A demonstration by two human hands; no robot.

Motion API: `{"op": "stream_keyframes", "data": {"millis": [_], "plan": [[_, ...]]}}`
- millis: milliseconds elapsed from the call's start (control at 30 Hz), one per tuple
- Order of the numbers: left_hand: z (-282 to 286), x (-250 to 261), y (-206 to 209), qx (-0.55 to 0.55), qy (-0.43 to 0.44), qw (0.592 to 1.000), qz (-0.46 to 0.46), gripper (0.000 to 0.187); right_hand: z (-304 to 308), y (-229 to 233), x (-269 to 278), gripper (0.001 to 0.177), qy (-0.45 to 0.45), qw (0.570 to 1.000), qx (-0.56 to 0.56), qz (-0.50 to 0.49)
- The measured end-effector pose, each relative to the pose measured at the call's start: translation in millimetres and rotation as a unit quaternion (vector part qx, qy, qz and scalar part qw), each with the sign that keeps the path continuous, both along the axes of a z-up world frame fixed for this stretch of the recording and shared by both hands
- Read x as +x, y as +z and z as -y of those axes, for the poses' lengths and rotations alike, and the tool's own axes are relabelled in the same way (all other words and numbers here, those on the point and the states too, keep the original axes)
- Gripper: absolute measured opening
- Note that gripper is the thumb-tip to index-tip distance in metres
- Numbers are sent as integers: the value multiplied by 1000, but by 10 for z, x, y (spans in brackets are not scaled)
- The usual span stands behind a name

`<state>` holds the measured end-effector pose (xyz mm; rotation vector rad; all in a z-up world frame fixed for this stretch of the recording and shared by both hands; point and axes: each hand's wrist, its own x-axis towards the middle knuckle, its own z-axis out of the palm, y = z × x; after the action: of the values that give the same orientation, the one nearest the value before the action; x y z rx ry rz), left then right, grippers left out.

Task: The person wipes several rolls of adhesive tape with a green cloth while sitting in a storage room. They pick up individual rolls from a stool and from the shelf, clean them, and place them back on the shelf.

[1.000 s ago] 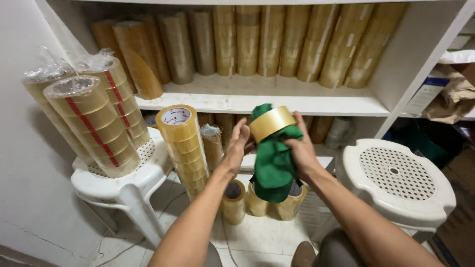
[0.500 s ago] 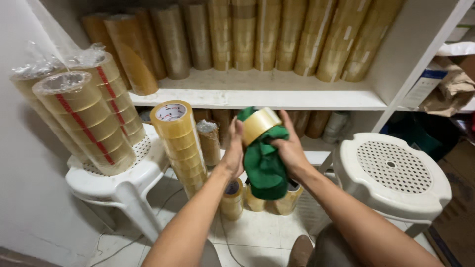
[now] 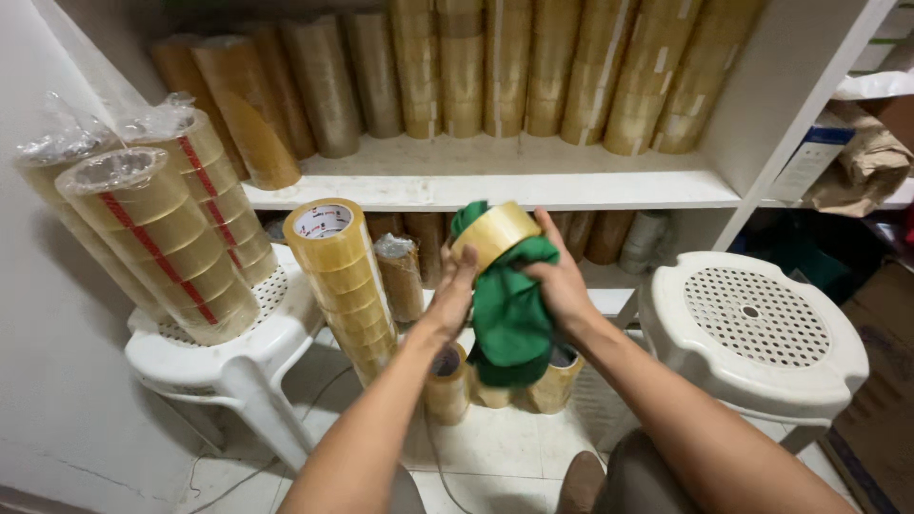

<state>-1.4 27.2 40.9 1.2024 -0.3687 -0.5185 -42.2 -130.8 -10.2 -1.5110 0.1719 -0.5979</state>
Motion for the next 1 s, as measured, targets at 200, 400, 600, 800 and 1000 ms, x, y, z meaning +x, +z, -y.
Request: {"op": "stream_keyframes", "data": {"millis": [200,400,600,800,1000], "plan": [[23,347,-482,47,-14,990,133,101,163,-104,109,85,-39,996,78,-5],[2,7,-239,6,15,995,98,113,-22,-83,107,108,27,999,6,19],[-37,397,-493,72,-40,976,203,113,-68,-54,103,89,22,981,193,-9],[-19,479,-675,6,-18,997,74,109,-36,41,55,81,-26,995,91,7],[21,169,-353,36,58,997,25,121,-185,250,-78,105,20,974,-214,-70]]}}
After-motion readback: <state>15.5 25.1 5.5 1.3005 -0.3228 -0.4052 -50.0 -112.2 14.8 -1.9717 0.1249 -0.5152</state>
